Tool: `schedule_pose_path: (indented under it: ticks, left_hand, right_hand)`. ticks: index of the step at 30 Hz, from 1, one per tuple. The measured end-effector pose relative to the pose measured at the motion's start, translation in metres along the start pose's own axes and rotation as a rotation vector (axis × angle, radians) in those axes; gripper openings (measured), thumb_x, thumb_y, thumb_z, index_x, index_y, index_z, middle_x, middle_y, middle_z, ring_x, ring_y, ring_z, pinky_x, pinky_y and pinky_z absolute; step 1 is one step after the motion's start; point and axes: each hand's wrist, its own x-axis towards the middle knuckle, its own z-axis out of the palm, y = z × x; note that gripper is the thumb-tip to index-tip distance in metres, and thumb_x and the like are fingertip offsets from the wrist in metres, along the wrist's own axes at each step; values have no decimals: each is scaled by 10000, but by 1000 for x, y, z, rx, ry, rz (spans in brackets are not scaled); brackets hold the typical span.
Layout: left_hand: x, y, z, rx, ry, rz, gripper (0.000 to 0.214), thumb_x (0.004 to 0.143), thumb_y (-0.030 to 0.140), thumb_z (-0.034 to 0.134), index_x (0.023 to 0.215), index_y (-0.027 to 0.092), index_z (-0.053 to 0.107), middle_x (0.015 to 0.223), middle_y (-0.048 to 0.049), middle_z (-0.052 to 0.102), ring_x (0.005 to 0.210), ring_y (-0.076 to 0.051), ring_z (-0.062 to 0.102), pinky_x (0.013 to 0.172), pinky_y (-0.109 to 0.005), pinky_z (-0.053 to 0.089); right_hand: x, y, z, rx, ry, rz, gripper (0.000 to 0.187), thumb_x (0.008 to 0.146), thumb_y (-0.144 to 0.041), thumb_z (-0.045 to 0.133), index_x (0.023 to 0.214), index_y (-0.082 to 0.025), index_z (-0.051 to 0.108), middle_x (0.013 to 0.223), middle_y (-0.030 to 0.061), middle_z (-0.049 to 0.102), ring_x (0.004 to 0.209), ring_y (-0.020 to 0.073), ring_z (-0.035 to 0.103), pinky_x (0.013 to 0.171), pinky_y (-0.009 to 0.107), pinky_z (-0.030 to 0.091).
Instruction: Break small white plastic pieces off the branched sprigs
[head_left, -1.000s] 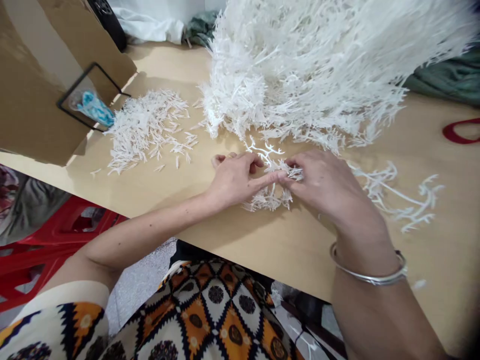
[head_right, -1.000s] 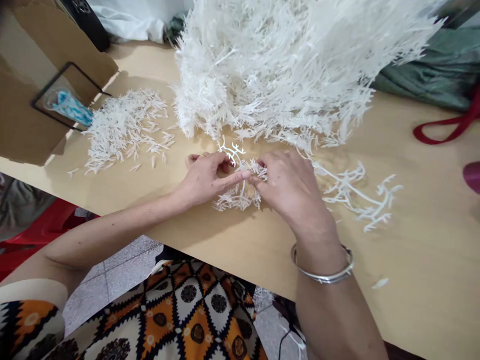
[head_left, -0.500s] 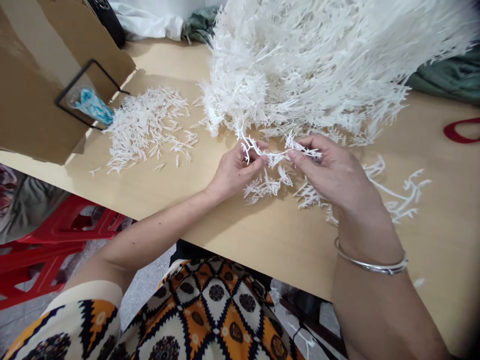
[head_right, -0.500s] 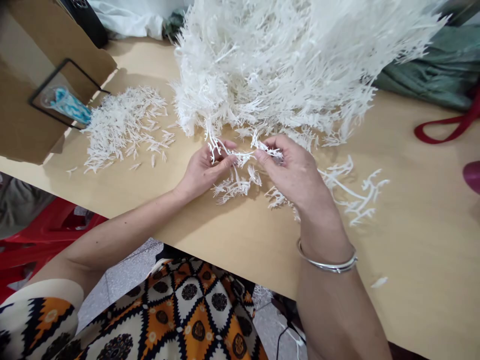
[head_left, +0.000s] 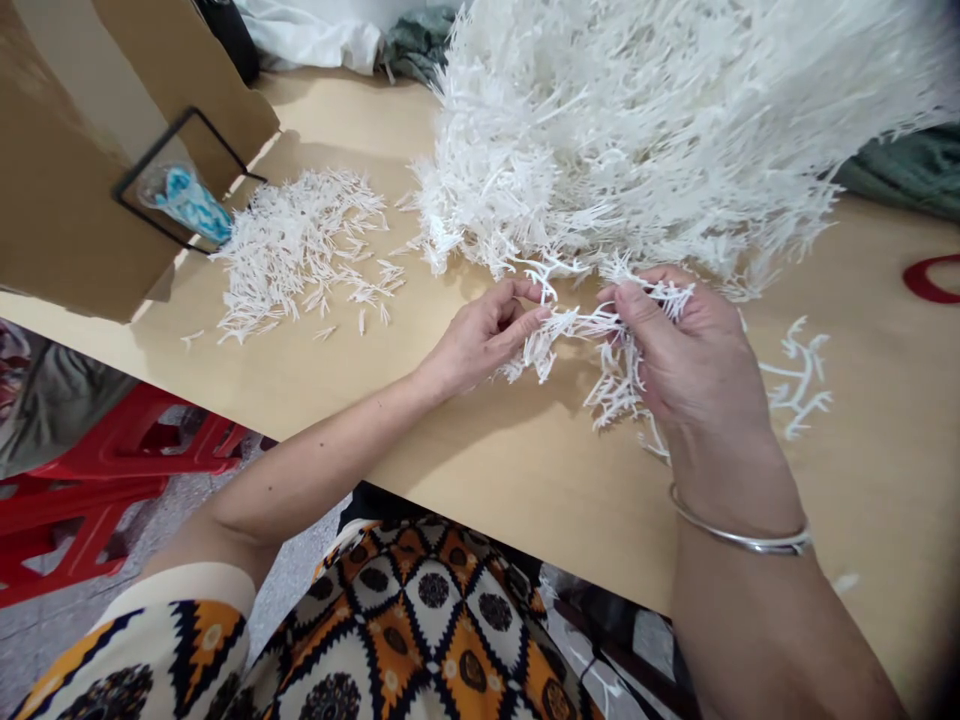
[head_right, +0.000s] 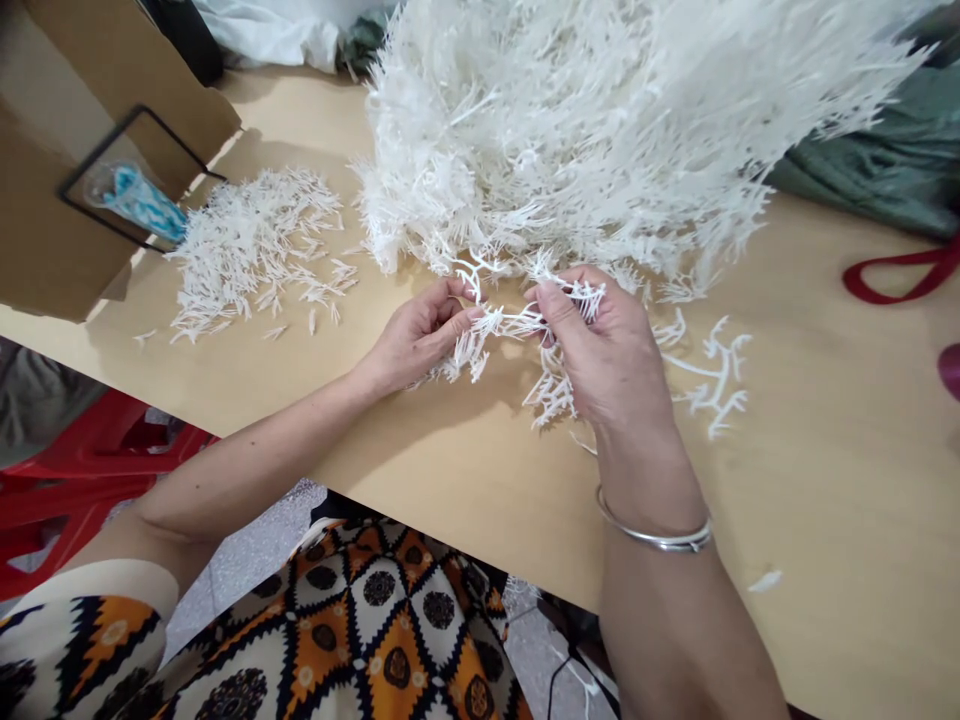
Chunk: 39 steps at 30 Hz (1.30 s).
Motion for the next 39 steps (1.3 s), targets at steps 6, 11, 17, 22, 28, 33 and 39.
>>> schedule_pose_path:
  ticks: [6,11,17,22,28,33,39]
  left_hand:
    - [1,-3,-1,-9,-31,5,516,997,712,674,1067,201,687,726,33,547,642,-104,463,602,-250,353]
    - [0,9,-3,-126,-88,39,592,943,772,709,932,181,694,757,27,538,684,-92,446,637,-248,361]
    - [0,17,-7,-211,-56,-42,593,909,770,760,865,185,668,762,28,543,685,-85,435,644,-247,362]
    - [1,17,-7,-251,6,-104,466,968,664,758,915,202,743,750,25,585,664,-87,471,625,-244,389]
    - [1,18,-10,-259,12,-89,344,1052,512,722,940,193,791,762,26,657,685,-72,572,697,-229,471]
    - [4,14,-12,-313,-1,-80,284,1106,418,653,1028,190,804,957,-9,773,787,-68,682,828,-219,559]
    - [7,1,-3,-81,126,-41,197,1104,364,619,1062,189,698,844,14,700,658,-72,614,662,-228,503]
  right_hand:
    - [-1,3,0,-13,-2,-75,266,897,-499,873,918,-260,759,875,17,743,667,145,572,646,334,436]
    - [3,14,2,-247,50,-182,145,933,-380,774,985,-247,748,739,-32,630,626,134,502,636,329,401]
    - [2,13,8,-439,68,-436,596,774,-196,739,1363,-264,685,1346,136,691,1192,284,692,956,471,572]
    - [-10,-5,8,-530,-10,-648,380,902,-157,590,1208,-299,764,1501,125,623,1506,338,559,1287,624,396]
    - [-13,-5,13,-724,-101,-640,182,957,-345,775,1139,-333,771,1436,118,687,1447,410,559,1267,702,371]
    - [-8,2,11,-678,-62,-611,67,928,-283,800,976,-305,758,1320,98,759,1351,380,633,1225,670,415]
    - [-8,-6,14,-285,1,-542,98,907,-206,744,916,-289,692,1369,75,775,1394,311,682,1274,615,432]
